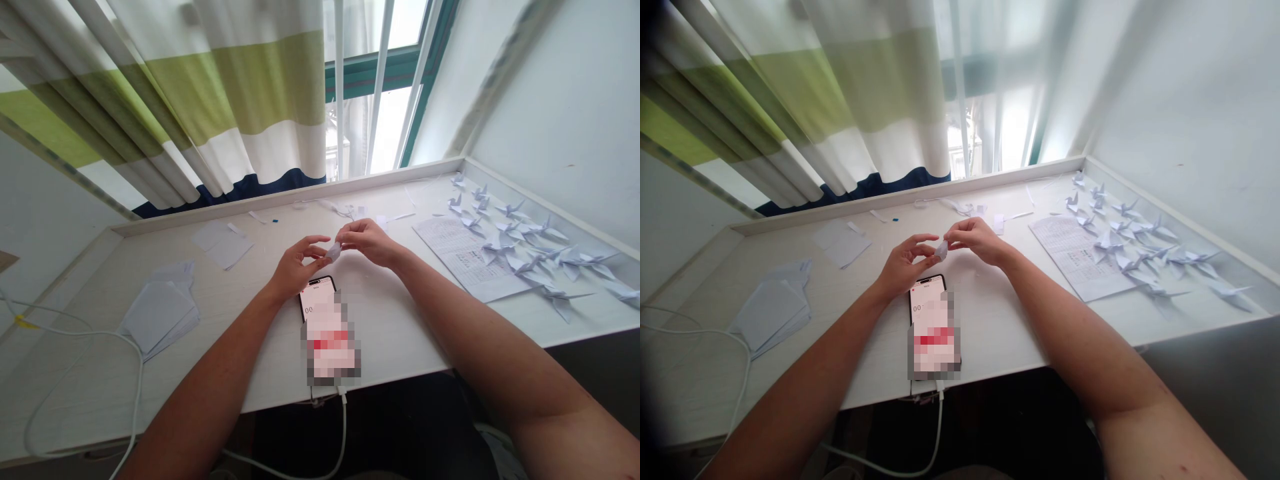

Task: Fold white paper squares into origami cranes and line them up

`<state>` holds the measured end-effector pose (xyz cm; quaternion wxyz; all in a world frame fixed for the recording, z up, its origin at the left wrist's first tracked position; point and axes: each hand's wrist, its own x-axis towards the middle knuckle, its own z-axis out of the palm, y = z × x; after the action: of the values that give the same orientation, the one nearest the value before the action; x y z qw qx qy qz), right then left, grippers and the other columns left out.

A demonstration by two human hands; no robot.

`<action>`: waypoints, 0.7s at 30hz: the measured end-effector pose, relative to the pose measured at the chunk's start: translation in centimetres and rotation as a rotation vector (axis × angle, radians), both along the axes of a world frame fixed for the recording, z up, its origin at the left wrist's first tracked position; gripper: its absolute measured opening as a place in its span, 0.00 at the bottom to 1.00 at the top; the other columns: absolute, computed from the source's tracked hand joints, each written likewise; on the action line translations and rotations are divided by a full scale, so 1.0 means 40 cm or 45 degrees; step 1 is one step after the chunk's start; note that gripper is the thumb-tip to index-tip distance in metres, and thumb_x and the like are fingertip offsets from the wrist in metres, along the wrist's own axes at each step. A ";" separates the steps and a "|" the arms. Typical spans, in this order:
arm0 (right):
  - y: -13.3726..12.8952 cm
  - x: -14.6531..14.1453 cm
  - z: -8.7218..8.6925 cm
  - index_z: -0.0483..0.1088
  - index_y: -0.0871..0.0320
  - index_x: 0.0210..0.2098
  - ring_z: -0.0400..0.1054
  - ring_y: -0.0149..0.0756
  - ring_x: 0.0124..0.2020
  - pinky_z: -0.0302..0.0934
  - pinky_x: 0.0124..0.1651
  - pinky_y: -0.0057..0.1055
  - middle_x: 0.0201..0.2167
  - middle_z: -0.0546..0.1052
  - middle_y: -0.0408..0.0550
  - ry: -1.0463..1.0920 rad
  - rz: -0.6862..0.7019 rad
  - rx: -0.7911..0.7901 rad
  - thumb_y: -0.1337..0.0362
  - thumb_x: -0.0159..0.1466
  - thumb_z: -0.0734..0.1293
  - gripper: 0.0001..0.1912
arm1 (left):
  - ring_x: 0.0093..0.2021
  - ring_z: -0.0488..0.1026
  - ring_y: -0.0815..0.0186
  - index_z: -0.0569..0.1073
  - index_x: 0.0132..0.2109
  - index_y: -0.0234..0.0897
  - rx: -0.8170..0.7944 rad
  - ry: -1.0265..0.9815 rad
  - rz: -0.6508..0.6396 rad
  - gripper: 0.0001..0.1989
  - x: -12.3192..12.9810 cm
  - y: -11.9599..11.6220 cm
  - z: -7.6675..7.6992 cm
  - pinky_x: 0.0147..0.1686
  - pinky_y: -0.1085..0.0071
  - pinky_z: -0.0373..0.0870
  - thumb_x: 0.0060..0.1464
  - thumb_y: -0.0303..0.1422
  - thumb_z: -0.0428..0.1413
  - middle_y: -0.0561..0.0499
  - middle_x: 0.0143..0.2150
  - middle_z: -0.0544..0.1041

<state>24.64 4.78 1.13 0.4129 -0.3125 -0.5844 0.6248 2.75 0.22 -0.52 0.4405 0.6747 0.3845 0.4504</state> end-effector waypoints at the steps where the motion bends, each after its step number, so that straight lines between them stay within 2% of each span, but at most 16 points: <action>1: 0.001 0.000 -0.003 0.80 0.60 0.27 0.75 0.35 0.33 0.72 0.49 0.42 0.28 0.80 0.47 -0.006 -0.015 0.004 0.59 0.57 0.77 0.09 | 0.42 0.82 0.59 0.80 0.57 0.43 0.004 -0.004 0.001 0.23 0.001 -0.001 0.001 0.52 0.59 0.74 0.54 0.39 0.70 0.49 0.38 0.86; 4: 0.002 -0.007 -0.011 0.80 0.60 0.28 0.74 0.34 0.33 0.71 0.50 0.41 0.28 0.81 0.46 -0.038 -0.031 0.011 0.56 0.58 0.78 0.13 | 0.44 0.81 0.59 0.83 0.56 0.44 0.040 -0.041 0.055 0.22 0.005 -0.002 0.001 0.55 0.58 0.72 0.55 0.38 0.70 0.50 0.40 0.86; 8: -0.003 -0.024 -0.020 0.80 0.60 0.29 0.75 0.34 0.34 0.70 0.48 0.37 0.28 0.81 0.46 -0.092 -0.005 0.003 0.52 0.57 0.79 0.16 | 0.46 0.78 0.59 0.87 0.44 0.45 0.129 -0.092 0.167 0.09 0.009 0.006 -0.004 0.54 0.58 0.71 0.55 0.39 0.69 0.49 0.43 0.85; 10: -0.006 -0.033 -0.022 0.80 0.59 0.29 0.74 0.33 0.32 0.70 0.46 0.36 0.27 0.80 0.45 -0.108 -0.008 -0.010 0.51 0.56 0.80 0.17 | 0.48 0.78 0.59 0.86 0.39 0.46 0.188 -0.114 0.270 0.07 0.012 0.011 -0.004 0.53 0.59 0.71 0.52 0.40 0.72 0.48 0.43 0.84; 12: -0.009 -0.040 -0.025 0.80 0.59 0.29 0.74 0.32 0.32 0.69 0.45 0.35 0.26 0.80 0.45 -0.112 -0.009 -0.023 0.50 0.56 0.79 0.17 | 0.53 0.77 0.58 0.86 0.37 0.46 0.209 -0.169 0.321 0.09 0.014 0.013 -0.002 0.56 0.59 0.70 0.49 0.40 0.73 0.47 0.47 0.83; 14: -0.011 -0.047 -0.028 0.79 0.59 0.30 0.74 0.32 0.32 0.69 0.44 0.34 0.27 0.80 0.45 -0.114 -0.003 -0.032 0.50 0.57 0.79 0.18 | 0.55 0.77 0.57 0.86 0.37 0.44 0.145 -0.255 0.268 0.11 0.018 0.013 -0.001 0.60 0.57 0.70 0.49 0.42 0.73 0.46 0.48 0.84; 17: -0.015 -0.056 -0.033 0.79 0.59 0.29 0.73 0.33 0.32 0.68 0.43 0.33 0.27 0.80 0.45 -0.132 0.005 -0.043 0.51 0.57 0.79 0.17 | 0.47 0.80 0.58 0.85 0.39 0.41 -0.001 -0.369 0.224 0.15 0.024 0.013 -0.002 0.56 0.56 0.73 0.49 0.45 0.73 0.47 0.42 0.85; 21: -0.021 -0.067 -0.035 0.79 0.58 0.30 0.74 0.34 0.34 0.69 0.45 0.34 0.29 0.81 0.46 -0.133 -0.040 0.017 0.54 0.59 0.76 0.13 | 0.40 0.80 0.61 0.84 0.41 0.39 -0.064 -0.434 0.341 0.20 0.026 0.019 -0.005 0.48 0.60 0.75 0.45 0.45 0.75 0.47 0.40 0.86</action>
<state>21.96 3.94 -0.25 0.3938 -0.3510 -0.6042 0.5973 3.80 0.96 -0.70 0.4521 0.5205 0.4017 0.6028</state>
